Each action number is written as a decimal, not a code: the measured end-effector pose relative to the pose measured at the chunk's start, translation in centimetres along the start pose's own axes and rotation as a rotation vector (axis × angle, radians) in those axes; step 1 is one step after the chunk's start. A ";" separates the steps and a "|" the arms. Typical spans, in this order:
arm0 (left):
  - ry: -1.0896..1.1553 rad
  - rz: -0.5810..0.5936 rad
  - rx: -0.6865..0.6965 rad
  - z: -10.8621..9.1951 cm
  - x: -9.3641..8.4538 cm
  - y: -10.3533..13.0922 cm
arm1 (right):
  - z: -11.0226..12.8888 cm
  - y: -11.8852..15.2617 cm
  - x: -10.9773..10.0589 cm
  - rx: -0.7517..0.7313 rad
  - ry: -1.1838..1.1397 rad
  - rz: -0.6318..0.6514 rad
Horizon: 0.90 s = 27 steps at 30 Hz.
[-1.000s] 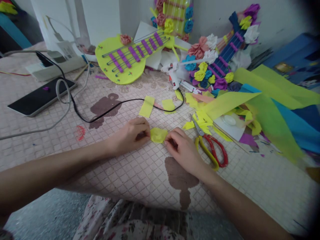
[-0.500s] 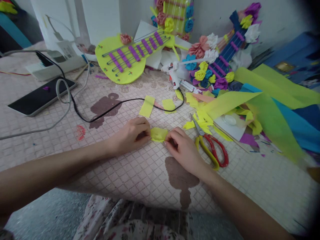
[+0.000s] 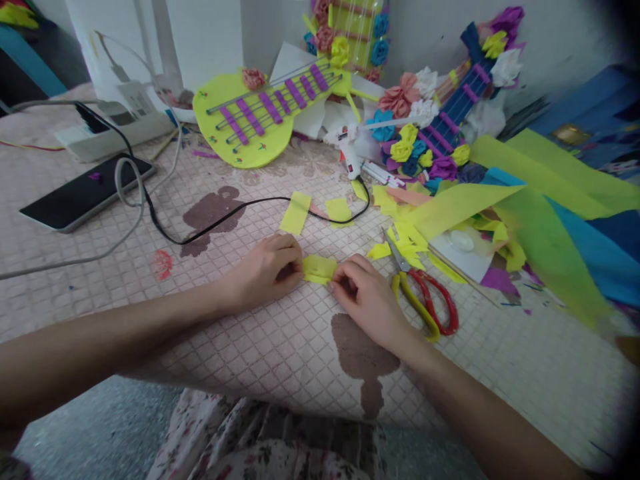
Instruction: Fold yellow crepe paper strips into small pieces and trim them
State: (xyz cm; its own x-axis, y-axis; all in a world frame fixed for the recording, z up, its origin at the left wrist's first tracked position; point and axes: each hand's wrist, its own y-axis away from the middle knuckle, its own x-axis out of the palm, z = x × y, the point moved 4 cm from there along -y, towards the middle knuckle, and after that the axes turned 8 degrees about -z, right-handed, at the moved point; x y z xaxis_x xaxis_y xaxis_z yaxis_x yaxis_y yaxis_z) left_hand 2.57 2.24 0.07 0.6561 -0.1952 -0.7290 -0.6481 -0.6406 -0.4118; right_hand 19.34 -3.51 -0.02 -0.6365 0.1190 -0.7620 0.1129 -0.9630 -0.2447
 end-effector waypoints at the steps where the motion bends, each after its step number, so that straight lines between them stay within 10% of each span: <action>1: -0.004 -0.003 0.003 0.0 0.1 0.0 | 0.0 0.0 0.0 -0.002 -0.002 0.000; 27: 0.006 0.024 -0.024 0.0 -0.1 -0.3 | -0.1 -0.1 0.3 -0.019 0.052 -0.052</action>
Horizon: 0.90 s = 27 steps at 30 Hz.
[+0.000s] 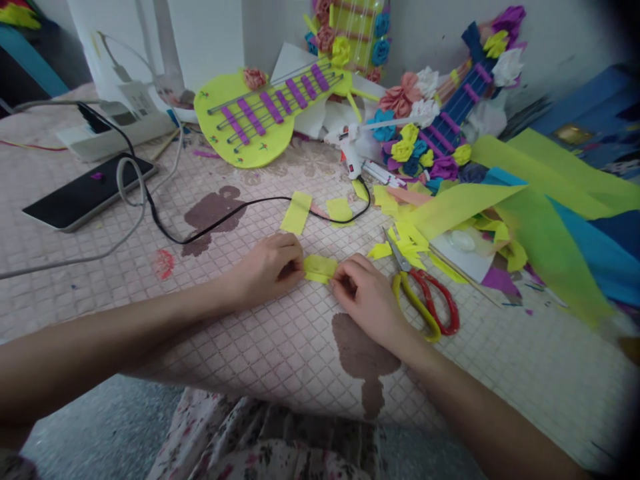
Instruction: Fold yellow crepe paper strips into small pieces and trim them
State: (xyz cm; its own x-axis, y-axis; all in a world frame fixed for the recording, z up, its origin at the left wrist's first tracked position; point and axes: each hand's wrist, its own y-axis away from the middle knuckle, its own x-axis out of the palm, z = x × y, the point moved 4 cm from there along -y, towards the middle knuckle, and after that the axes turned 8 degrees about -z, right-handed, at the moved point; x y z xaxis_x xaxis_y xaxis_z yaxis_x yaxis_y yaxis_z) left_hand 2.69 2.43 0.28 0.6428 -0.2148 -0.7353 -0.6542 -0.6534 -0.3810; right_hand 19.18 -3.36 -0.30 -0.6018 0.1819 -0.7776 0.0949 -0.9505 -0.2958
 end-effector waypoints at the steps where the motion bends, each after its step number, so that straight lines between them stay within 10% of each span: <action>1: 0.001 -0.003 -0.001 0.0 0.0 0.0 | 0.0 0.0 0.0 0.001 0.006 0.001; 27: 0.007 0.047 -0.037 0.3 0.3 -0.3 | 0.2 -0.2 0.2 0.025 0.024 0.032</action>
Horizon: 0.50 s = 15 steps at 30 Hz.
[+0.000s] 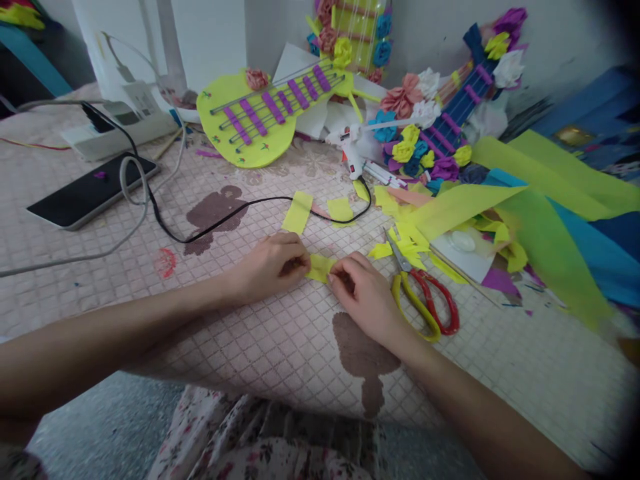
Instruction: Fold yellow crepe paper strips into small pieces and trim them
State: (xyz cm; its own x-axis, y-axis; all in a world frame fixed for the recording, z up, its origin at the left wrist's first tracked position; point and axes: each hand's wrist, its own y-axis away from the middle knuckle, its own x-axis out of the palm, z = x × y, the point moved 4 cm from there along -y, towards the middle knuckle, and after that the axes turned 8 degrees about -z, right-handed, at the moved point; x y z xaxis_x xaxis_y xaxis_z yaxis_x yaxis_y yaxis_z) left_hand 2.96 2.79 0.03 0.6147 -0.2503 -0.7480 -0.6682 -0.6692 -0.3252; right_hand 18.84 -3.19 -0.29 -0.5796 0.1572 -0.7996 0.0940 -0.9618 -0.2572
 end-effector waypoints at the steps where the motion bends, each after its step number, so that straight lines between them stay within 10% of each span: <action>1: -0.038 -0.012 -0.016 -0.1 0.1 -0.1 | 0.0 0.0 0.1 -0.007 0.026 -0.011; 15: 0.042 -0.057 -0.117 0.7 0.1 -0.1 | -0.4 0.0 -0.2 -0.017 -0.040 -0.014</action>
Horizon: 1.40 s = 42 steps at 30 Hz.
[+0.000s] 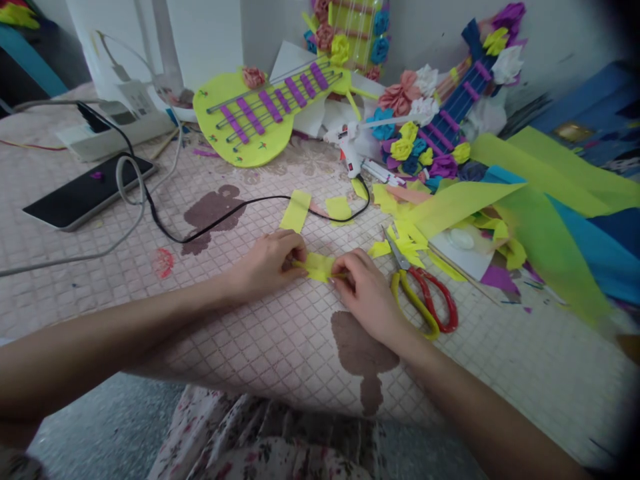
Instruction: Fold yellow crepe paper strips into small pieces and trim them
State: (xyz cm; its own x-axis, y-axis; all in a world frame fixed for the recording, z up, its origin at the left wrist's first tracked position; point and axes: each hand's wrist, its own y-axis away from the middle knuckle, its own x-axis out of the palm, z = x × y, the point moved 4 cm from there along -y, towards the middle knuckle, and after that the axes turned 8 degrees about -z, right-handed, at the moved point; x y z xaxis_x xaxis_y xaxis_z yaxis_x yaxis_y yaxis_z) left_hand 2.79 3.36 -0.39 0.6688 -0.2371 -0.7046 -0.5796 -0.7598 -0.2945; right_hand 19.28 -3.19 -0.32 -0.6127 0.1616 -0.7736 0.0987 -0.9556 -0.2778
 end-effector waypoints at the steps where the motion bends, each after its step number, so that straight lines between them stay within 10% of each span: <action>1: 0.032 0.008 -0.006 0.2 -0.1 0.0 | 0.0 0.0 -0.1 -0.009 -0.022 -0.003; 23: 0.019 0.203 -0.127 -0.6 0.3 -3.4 | -1.5 -0.2 -0.9 0.121 -0.190 -0.157; 33: 0.910 -0.186 -0.523 0.1 0.5 -2.0 | -1.1 -0.1 0.9 0.428 -0.878 -0.031; 42: 1.151 -0.058 -0.616 -1.3 2.9 -0.5 | -1.8 -0.1 1.5 0.482 -0.911 -0.022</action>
State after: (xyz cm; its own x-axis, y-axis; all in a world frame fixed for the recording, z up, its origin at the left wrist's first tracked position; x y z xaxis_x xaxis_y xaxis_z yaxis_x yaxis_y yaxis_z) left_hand 5.63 2.31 -1.45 0.8757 -0.3401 0.3427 -0.4346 -0.8644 0.2529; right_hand 19.77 -2.39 -2.45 -0.9923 0.1237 0.0097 -0.1215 -0.9845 0.1268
